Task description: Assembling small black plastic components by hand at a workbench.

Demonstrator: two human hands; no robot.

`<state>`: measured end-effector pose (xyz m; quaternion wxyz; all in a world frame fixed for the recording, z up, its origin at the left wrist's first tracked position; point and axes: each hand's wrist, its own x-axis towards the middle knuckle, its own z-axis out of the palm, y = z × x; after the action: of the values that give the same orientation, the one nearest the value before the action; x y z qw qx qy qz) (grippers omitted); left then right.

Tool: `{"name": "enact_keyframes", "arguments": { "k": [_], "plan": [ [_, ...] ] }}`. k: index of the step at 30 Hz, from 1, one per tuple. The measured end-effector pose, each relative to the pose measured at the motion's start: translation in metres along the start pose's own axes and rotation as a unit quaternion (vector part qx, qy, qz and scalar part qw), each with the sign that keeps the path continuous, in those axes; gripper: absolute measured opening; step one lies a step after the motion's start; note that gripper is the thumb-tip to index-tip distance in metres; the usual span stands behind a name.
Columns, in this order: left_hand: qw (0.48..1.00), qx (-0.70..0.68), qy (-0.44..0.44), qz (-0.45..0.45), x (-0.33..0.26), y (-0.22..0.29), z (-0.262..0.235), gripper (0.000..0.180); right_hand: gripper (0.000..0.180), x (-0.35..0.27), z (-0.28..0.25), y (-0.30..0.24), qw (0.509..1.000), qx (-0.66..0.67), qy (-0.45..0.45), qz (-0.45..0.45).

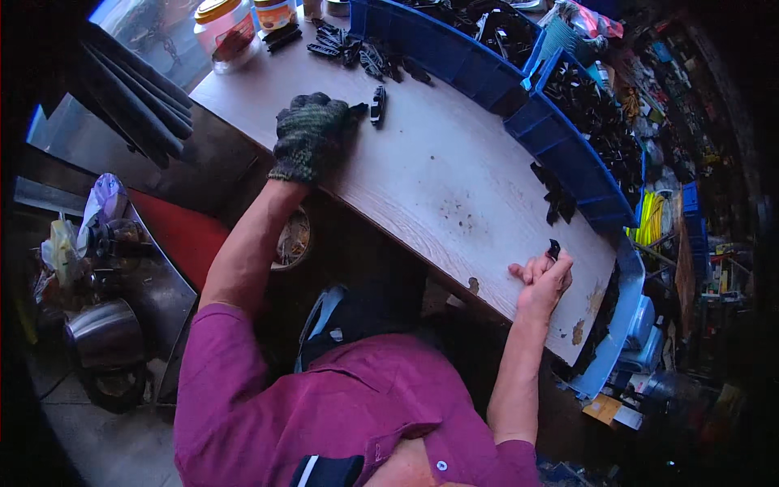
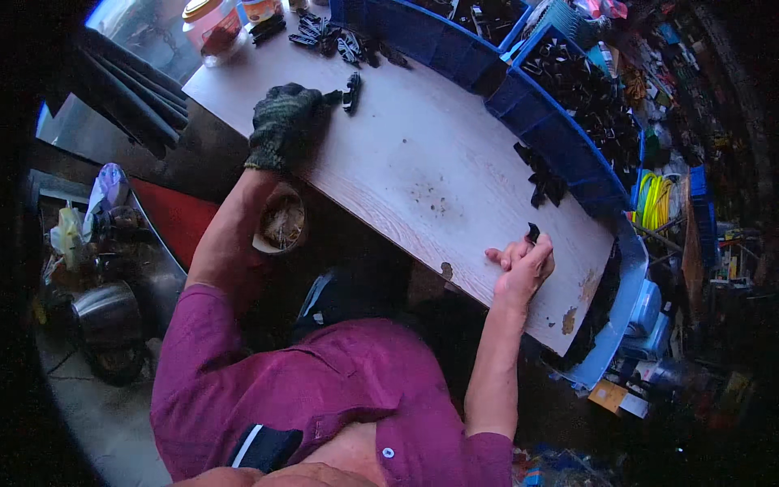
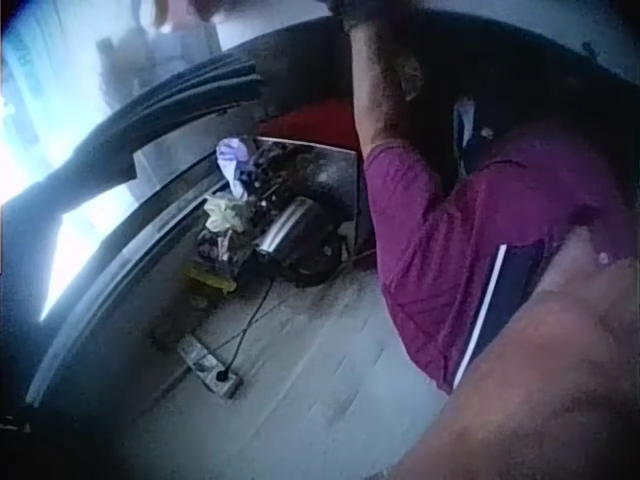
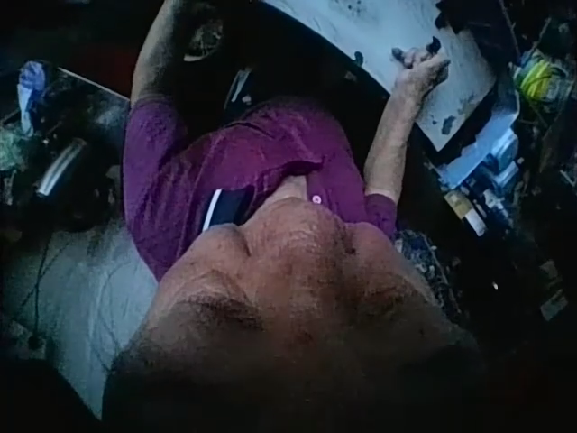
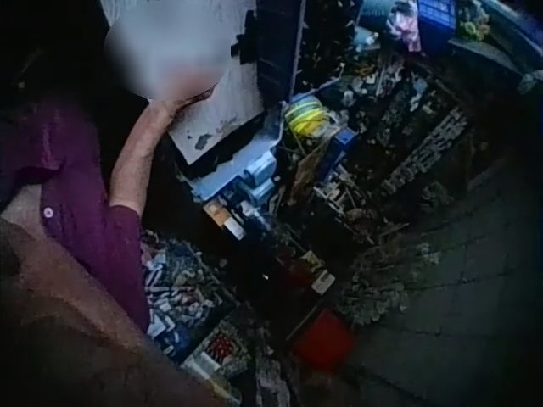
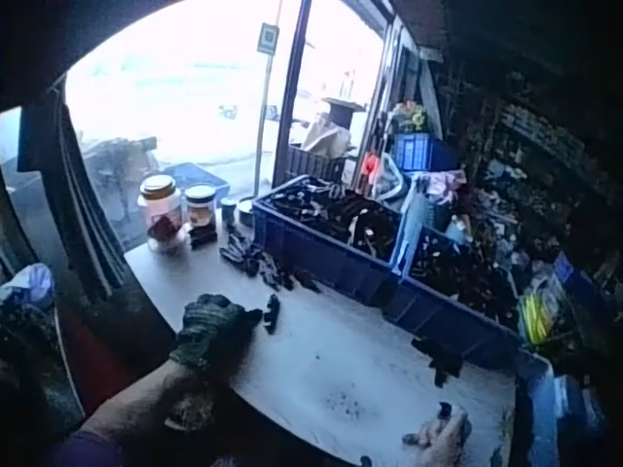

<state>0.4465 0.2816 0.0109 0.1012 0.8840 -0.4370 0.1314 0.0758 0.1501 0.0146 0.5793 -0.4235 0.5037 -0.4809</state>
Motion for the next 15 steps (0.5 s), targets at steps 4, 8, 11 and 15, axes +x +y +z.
{"name": "enact_keyframes", "arguments": {
  "k": [4,8,11,15],
  "plan": [
    [0.99,-0.09,0.079,0.074,-0.01,-0.011,0.018,0.025,0.037,-0.003,0.005,0.0,1.0,-0.004,-0.004,-0.014],
    [0.994,-0.062,0.077,0.05,-0.014,0.006,0.0,0.025,0.036,-0.001,0.001,0.001,1.0,0.0,0.001,-0.003],
    [0.995,-0.078,0.051,0.045,-0.017,0.015,0.0,0.022,0.036,0.001,-0.001,0.003,1.0,-0.002,-0.017,-0.026],
    [0.987,-0.113,-0.015,0.116,-0.02,0.037,0.0,0.023,0.036,0.001,0.0,0.003,1.0,-0.012,-0.012,-0.025]
  ]
}}
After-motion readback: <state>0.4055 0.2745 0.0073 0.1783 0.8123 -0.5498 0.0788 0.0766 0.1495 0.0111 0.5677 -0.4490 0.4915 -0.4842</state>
